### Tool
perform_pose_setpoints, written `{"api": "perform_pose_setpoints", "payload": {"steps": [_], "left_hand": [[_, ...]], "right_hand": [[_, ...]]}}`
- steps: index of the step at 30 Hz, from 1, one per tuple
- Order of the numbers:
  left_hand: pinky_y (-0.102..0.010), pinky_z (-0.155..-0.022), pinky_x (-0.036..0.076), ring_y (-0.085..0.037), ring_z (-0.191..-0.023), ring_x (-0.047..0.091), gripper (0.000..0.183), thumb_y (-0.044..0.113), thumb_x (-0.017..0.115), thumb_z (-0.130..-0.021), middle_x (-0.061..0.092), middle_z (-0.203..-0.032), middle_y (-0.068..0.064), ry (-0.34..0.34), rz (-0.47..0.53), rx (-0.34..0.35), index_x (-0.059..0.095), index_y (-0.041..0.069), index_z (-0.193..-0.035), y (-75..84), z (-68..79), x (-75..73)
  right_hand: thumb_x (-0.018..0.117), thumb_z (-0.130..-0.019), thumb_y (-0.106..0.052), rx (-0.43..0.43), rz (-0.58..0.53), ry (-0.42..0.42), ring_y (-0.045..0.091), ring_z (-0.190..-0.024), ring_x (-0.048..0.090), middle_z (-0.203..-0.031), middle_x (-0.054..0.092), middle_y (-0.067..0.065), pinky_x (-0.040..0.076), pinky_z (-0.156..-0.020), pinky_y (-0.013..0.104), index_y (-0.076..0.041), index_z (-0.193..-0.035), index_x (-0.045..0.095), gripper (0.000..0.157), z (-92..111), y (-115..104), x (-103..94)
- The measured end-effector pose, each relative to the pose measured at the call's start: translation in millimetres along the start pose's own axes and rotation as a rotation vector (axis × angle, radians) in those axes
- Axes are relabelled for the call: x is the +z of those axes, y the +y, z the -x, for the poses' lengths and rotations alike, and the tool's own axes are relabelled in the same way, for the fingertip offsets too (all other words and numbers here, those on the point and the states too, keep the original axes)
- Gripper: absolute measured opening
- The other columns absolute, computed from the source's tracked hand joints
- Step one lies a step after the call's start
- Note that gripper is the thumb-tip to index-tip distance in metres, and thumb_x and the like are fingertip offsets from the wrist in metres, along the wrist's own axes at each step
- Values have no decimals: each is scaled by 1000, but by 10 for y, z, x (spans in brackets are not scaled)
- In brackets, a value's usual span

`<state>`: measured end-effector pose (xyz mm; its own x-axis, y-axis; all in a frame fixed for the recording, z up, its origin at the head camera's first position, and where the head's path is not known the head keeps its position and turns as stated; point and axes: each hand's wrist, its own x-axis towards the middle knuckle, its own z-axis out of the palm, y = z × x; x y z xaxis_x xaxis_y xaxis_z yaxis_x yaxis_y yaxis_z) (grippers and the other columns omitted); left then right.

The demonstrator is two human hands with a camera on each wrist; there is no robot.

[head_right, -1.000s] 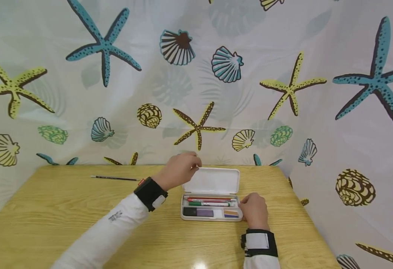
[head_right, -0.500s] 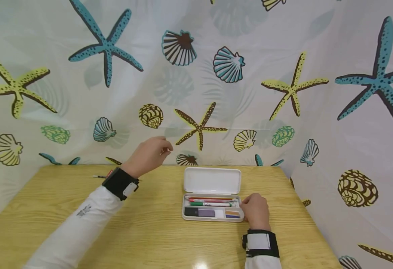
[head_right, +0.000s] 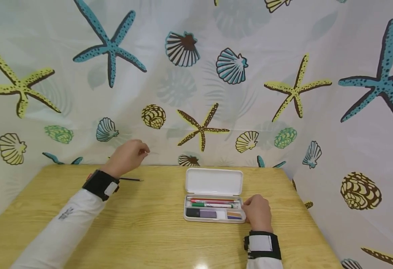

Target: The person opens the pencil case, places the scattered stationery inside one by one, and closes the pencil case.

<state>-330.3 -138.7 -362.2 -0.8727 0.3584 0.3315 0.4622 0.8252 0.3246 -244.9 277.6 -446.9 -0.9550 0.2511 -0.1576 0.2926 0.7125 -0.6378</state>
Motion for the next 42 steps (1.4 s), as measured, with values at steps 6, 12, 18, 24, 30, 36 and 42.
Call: {"api": "perform_pose_setpoints", "payload": {"steps": [6, 12, 18, 24, 30, 36, 42], "left_hand": [[-45, -80, 57, -29, -93, 68, 13, 0, 67, -97, 72, -103, -14, -9, 18, -22, 76, 0, -106, -214, 64, 64], [-47, -78, 57, -32, -93, 68, 15, 0, 62, -99, 72, -106, -18, -50, 21, -84, 76, -1, -105, -436, 144, 137], [-51, -85, 56, -38, -101, 68, 15, -3, 62, -99, 71, -111, -21, -119, 4, -138, 74, -4, -108, -669, 297, 296], [-51, -89, 54, -36, -104, 67, 11, -2, 68, -95, 71, -108, -17, -146, -16, -188, 75, -3, -105, -807, 405, 502], [-50, -85, 55, -34, -98, 66, 6, -1, 71, -94, 70, -100, -14, -172, -31, -179, 74, 0, -98, -914, 452, 637], [-49, -84, 54, -30, -94, 64, 12, -8, 72, -87, 68, -95, -10, -170, -27, -142, 75, 2, -93, -962, 472, 689], [-49, -83, 54, -30, -94, 64, 13, -9, 73, -86, 67, -94, -10, -147, -37, -120, 75, 1, -93, -982, 479, 694]], "right_hand": [[68, -97, -4, 8, -4, -9, 27, -76, 63, -92, 69, 20, 54, -58, 29, 12, -103, 71, 18, -2, 32, 0], [68, -97, -4, 2, 0, 0, 26, -74, 63, -91, 69, 20, 54, -57, 29, 12, -102, 71, 17, 0, 37, -20], [68, -97, -4, 3, -4, -8, 26, -74, 64, -90, 69, 19, 54, -58, 30, 12, -102, 71, 18, 10, 31, -17], [68, -96, -4, -7, -4, 2, 25, -73, 64, -90, 69, 20, 55, -58, 29, 12, -102, 71, 18, 16, 51, 0], [68, -96, -4, 0, -1, 3, 26, -74, 63, -91, 69, 20, 55, -58, 29, 12, -103, 71, 17, 11, 50, 4], [68, -97, -5, 7, -2, 3, 27, -76, 63, -93, 69, 21, 55, -59, 29, 12, -104, 71, 18, 8, 25, 3], [68, -97, -4, 5, -2, 6, 26, -75, 63, -92, 69, 21, 54, -58, 29, 12, -103, 71, 17, 6, 10, -3]]}}
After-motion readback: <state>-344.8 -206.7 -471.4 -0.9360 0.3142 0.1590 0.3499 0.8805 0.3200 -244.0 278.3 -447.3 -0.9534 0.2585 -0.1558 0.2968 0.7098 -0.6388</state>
